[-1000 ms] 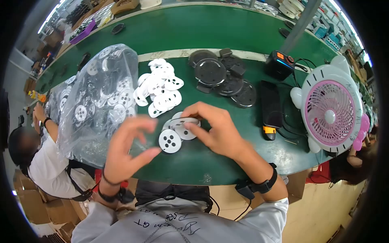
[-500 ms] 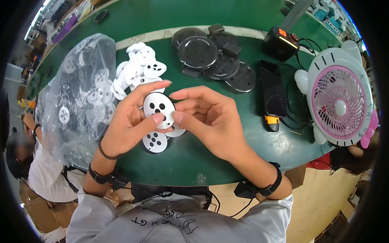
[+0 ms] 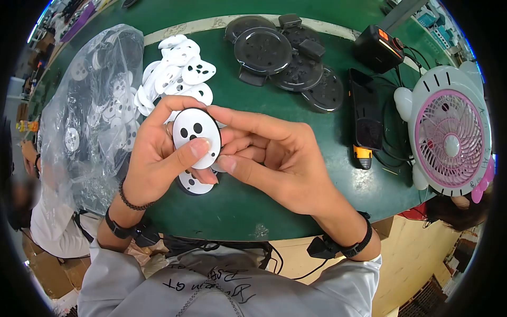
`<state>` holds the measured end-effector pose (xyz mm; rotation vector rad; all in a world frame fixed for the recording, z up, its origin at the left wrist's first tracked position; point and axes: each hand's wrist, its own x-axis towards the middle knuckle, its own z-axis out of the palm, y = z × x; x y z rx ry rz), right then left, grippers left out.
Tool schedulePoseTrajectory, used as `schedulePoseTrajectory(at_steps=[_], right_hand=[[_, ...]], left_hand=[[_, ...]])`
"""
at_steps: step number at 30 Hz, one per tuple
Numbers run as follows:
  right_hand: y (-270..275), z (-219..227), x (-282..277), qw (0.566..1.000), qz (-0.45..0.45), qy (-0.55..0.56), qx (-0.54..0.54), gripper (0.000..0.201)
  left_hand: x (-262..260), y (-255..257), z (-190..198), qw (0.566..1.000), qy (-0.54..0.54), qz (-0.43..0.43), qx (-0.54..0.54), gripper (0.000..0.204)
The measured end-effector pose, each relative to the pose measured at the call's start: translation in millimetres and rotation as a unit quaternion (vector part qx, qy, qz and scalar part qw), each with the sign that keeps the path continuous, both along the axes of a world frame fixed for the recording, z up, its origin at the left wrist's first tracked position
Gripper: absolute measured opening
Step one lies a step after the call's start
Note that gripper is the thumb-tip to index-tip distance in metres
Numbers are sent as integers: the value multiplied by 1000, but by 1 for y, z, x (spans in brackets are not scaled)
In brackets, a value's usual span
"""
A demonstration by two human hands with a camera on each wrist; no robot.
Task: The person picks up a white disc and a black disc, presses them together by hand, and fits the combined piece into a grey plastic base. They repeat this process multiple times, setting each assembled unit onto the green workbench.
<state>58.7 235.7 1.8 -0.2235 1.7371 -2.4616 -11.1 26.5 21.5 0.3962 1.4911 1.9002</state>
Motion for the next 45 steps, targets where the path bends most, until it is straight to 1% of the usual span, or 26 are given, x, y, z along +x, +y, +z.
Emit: schedulePoseTrajectory(at_steps=[5, 7, 11, 14, 16, 18, 19, 20, 21, 22, 23, 25, 26, 27, 29, 30, 32, 33, 35, 36, 38, 39, 40, 42, 44, 45], right_hand=[[-1, -1, 0, 1000, 5, 15, -10, 60], [-2, -1, 0, 1000, -6, 20, -9, 52], [-3, 1, 1, 1000, -21, 2, -8, 51], [-2, -2, 2, 999, -30, 9, 15, 49], [-4, -5, 4, 995, -76, 8, 61, 45], [-4, -3, 5, 994, -96, -8, 60, 44], [-3, -1, 5, 991, -117, -24, 60, 43], [-3, 1, 5, 991, -118, -24, 61, 43], [-4, 3, 6, 990, -131, -33, 48, 42], [-5, 5, 6, 988, -145, -42, 36, 41], [-6, 6, 7, 988, -146, -41, 37, 41], [-10, 7, 8, 986, -156, -25, 43, 39], [-11, 6, 9, 987, -154, -24, 41, 39], [-11, 5, 10, 986, -156, -4, 54, 39], [-10, 4, 11, 985, -159, 17, 67, 39], [-10, 4, 11, 983, -162, 41, 78, 37], [-10, 3, 12, 980, -164, 65, 88, 35], [-11, 2, 12, 977, -166, 86, 105, 32], [-11, 0, 12, 972, -169, 109, 120, 28], [-11, 0, 12, 969, -165, 120, 137, 24], [-6, 1, 11, 966, -159, 133, 154, 21], [1, 4, 9, 948, -145, 181, 219, 21], [5, 6, 9, 923, -130, 228, 282, 23], [7, 10, 11, 931, -134, 214, 265, 25], [7, 16, 11, 936, -136, 205, 250, 28], [6, 21, 11, 951, -173, 163, 197, 29]], left_hand=[[3, 2, -2, 1000, 4, 11, 3, 46], [4, 2, -1, 1000, 1, 10, 1, 46], [7, 4, -2, 1000, 4, 15, -1, 45], [12, 9, -13, 999, 18, 34, 16, 45], [13, 9, -18, 998, 24, 46, 25, 45], [12, 10, -21, 983, 170, 63, -38, 53], [10, 8, -17, 983, 171, 62, -37, 53], [7, 4, -12, 918, 366, 92, -125, 61], [5, 2, -9, 806, 542, 118, -207, 70], [5, 4, -10, 815, 541, 123, -167, 68], [5, 5, -12, 815, 542, 123, -165, 68], [6, 4, -16, 862, 486, 32, -142, 58], [7, 6, -16, 902, 417, 41, -109, 45], [6, 5, -17, 901, 418, 41, -110, 45], [7, 5, -17, 969, 244, 18, -43, 33], [6, 4, -16, 969, 244, 18, -43, 33], [4, 2, -14, 992, 127, 11, 5, 23], [4, 2, -15, 992, 128, 11, 4, 23], [4, 1, -16, 977, 211, 34, -28, 15], [2, 0, -15, 976, 212, 34, -29, 15], [-5, -3, -14, 939, 316, 103, -86, 9], [-14, -4, -15, 931, 319, 161, -69, 9], [-21, -10, -11, 936, 292, 184, -75, 10], [-36, -24, -4, 937, 268, 208, -81, 11], [-50, -33, -3, 931, 233, 245, -140, 17], [-54, -34, -3, 929, 237, 247, -138, 17]])
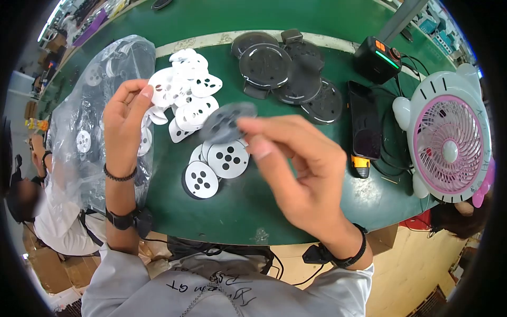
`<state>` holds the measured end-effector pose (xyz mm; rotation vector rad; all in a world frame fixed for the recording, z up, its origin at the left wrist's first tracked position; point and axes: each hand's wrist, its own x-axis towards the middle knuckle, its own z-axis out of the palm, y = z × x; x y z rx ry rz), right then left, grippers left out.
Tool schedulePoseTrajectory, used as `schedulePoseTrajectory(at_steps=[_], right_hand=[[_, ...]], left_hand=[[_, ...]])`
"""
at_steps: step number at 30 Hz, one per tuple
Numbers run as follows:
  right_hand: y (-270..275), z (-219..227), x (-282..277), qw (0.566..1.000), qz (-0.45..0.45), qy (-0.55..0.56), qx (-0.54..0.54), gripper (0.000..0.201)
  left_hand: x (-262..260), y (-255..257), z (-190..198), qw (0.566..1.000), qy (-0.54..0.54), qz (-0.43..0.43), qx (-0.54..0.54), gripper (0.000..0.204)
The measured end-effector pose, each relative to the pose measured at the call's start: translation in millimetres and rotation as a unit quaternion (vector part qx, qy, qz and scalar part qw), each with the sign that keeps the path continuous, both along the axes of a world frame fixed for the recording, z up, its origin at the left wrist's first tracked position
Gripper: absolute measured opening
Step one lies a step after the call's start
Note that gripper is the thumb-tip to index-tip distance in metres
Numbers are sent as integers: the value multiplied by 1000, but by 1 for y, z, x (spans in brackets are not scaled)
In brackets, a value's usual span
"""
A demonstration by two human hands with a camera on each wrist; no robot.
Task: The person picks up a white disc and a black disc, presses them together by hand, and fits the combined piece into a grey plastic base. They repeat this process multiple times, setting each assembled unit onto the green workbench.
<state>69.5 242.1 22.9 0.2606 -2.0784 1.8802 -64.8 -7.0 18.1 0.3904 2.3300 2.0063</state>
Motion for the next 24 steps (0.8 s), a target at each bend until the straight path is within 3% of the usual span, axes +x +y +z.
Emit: schedulePoseTrajectory(at_steps=[1, 2, 4, 6, 8, 10, 13, 19, 24], right_hand=[[0, 4, 0, 997, -32, -26, -67, 30], [6, 3, -2, 997, -48, -8, -65, 31], [19, 2, -5, 992, -108, 32, -55, 29], [31, 4, -7, 980, -190, 66, -10, 19], [39, 4, -17, 958, -244, 146, 40, 21], [47, 5, -17, 965, -229, 130, 7, 24], [50, 1, -20, 973, -202, 111, -26, 28], [35, 18, -15, 987, -125, -2, -98, 35], [30, 16, -15, 988, -130, -1, -88, 42]], left_hand=[[-3, 0, 0, 1000, 14, 8, -18, 19], [-5, 1, 0, 999, 28, 16, -36, 22], [-6, 7, 4, 997, 60, 26, -38, 27], [-9, 19, 9, 978, 184, 29, -98, 30], [-11, 44, 15, 972, 204, -9, -117, 34], [-15, 74, 15, 955, 179, -102, -212, 37], [-48, 112, -8, 938, 142, -110, -298, 42], [-68, 128, -23, 940, 103, -146, -289, 55], [-63, 132, -27, 945, 83, -154, -276, 57]])
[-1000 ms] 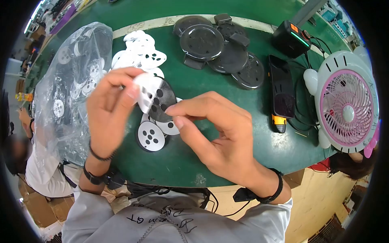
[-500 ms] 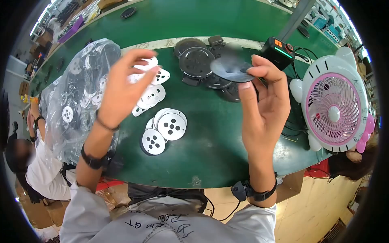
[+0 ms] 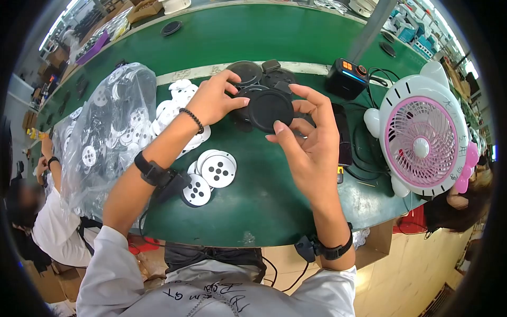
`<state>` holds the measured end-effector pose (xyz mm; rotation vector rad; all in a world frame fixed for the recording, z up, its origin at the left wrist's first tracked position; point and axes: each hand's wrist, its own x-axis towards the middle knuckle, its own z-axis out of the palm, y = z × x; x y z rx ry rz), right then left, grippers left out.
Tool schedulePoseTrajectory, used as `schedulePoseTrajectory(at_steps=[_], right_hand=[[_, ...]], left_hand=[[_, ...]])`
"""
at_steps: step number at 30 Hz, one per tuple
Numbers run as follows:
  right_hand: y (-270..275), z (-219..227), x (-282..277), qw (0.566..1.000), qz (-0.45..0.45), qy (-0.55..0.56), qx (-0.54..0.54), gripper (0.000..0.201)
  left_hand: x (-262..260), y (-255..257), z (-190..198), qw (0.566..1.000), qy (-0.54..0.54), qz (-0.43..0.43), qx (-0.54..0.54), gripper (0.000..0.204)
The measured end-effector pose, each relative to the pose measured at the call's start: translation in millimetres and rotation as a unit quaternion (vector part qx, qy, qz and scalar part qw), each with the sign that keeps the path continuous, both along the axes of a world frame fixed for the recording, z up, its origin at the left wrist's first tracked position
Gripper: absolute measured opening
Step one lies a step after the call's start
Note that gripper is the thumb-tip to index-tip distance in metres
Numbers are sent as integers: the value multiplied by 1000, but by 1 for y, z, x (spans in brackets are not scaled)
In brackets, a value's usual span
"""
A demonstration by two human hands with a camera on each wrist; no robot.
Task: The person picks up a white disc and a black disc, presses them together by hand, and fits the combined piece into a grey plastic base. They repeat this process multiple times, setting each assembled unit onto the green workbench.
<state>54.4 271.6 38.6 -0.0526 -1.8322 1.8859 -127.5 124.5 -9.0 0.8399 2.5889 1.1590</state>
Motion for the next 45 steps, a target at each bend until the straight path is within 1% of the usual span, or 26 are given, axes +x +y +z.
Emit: schedulePoseTrajectory(at_steps=[2, 4, 5, 6, 8, 9, 10, 11, 12, 14, 15, 16, 18, 20, 22, 23, 24, 26, 27, 29, 34, 36, 38, 41, 43, 45], right_hand=[[2, 1, 1, 1000, -6, -14, -4, 44], [6, -1, 2, 1000, -7, -24, 9, 43], [9, -3, 4, 1000, -9, -26, 7, 43], [11, -5, 5, 1000, 9, -12, 19, 42], [6, -7, 5, 999, 32, -1, 26, 41], [0, -6, 8, 998, 43, 18, 31, 39], [-5, -5, 11, 997, 56, 37, 36, 37], [-9, -6, 14, 997, 66, 33, 37, 38], [-13, -7, 16, 997, 70, 28, 36, 38], [-18, -10, 18, 992, 96, 43, 71, 34], [-18, -12, 17, 985, 116, 71, 107, 30], [-18, -11, 16, 985, 118, 65, 107, 30], [-18, -9, 13, 961, 116, 109, 227, 25], [-22, -12, 12, 964, 103, 97, 226, 24], [-23, -17, 12, 965, 90, 102, 223, 24], [-22, -18, 12, 965, 90, 98, 224, 24], [-22, -18, 12, 965, 88, 94, 230, 24], [-21, -17, 14, 964, 86, 86, 238, 25], [-21, -16, 14, 964, 74, 85, 240, 24], [-21, -14, 15, 965, 62, 83, 242, 23], [-20, -10, 15, 961, 80, 100, 246, 20], [-20, -8, 16, 959, 82, 96, 252, 20], [-20, -7, 17, 958, 84, 93, 259, 21], [-21, -6, 20, 955, 83, 75, 275, 22], [-26, -4, 23, 964, 53, 28, 261, 20], [-26, -4, 24, 965, 55, 29, 254, 20]], left_hand=[[1, -2, 9, 1000, -5, -7, -5, 55], [5, -10, 18, 998, -9, -43, 46, 52], [17, -18, 29, 995, -39, -32, 90, 46], [29, -28, 40, 995, -41, -32, 88, 46], [51, -49, 56, 970, -124, -34, 209, 40], [62, -57, 59, 970, -126, -29, 207, 40], [72, -64, 60, 957, -135, -20, 254, 36], [81, -71, 59, 942, -144, -11, 302, 33], [89, -77, 58, 942, -148, -5, 301, 33], [101, -85, 53, 931, -147, 10, 335, 32], [105, -90, 48, 927, -145, 18, 344, 31], [109, -92, 44, 926, -150, 21, 345, 31], [114, -95, 36, 920, -156, 42, 357, 31], [117, -98, 31, 920, -176, 62, 343, 29], [116, -103, 19, 942, -90, -4, 322, 26], [118, -102, 19, 939, -54, -26, 338, 28], [119, -102, 17, 939, -58, -27, 339, 28], [120, -104, 13, 939, -7, -71, 338, 30], [119, -105, 12, 942, 14, -79, 325, 28], [118, -104, 14, 943, 21, -84, 321, 28], [119, -102, 18, 949, 58, -90, 295, 24], [122, -95, 20, 944, 47, -25, 326, 26], [121, -95, 21, 945, 57, -30, 321, 28], [120, -95, 23, 947, 72, -41, 311, 30], [120, -96, 23, 947, 76, -48, 308, 32], [121, -99, 23, 959, 97, -48, 264, 16]])
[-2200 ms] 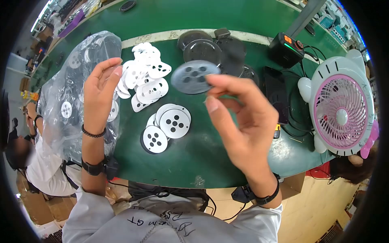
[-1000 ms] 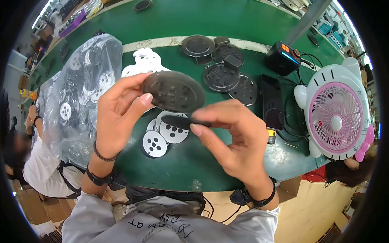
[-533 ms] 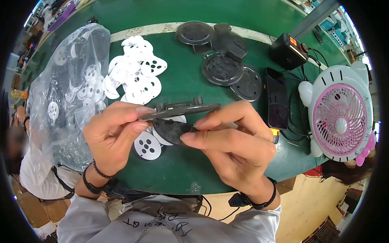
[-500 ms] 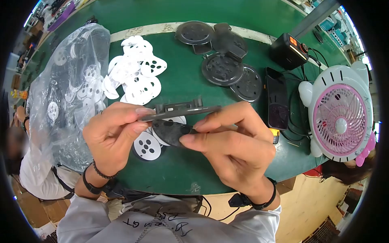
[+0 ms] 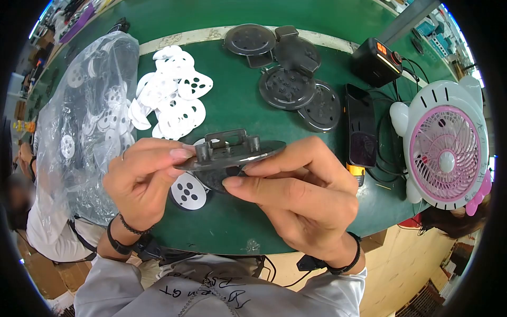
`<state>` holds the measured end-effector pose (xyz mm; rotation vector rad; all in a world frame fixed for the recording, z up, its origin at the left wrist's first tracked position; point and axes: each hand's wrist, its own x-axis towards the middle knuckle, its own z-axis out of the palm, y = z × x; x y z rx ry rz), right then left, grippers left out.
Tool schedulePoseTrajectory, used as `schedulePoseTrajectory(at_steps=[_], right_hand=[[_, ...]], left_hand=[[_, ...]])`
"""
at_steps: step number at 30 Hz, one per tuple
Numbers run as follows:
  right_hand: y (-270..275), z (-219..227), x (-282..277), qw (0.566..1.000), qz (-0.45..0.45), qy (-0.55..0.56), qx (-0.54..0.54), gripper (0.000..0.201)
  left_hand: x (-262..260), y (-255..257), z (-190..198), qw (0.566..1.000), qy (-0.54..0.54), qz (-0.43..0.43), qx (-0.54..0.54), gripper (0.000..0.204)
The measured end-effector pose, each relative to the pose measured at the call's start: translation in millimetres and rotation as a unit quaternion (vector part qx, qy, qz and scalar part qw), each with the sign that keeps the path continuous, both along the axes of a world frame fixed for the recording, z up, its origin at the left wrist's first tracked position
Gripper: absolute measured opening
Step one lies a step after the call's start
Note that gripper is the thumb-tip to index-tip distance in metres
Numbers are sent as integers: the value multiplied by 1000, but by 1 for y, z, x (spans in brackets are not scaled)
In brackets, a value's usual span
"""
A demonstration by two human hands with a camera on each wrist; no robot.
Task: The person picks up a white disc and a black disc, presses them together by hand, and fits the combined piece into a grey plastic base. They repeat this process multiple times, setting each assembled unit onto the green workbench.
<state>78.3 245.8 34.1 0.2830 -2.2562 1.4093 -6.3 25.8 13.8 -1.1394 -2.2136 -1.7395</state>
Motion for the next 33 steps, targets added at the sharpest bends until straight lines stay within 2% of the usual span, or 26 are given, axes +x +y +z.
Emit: schedulePoseTrajectory(at_steps=[19, 33], right_hand=[[0, 1, -1, 1000, -6, -17, -11, 21], [-4, -1, 2, 1000, -12, -12, 10, 26]], left_hand=[[-2, -1, 0, 998, 53, -5, -21, 18], [0, 0, -6, 998, 66, -7, -10, 34]])
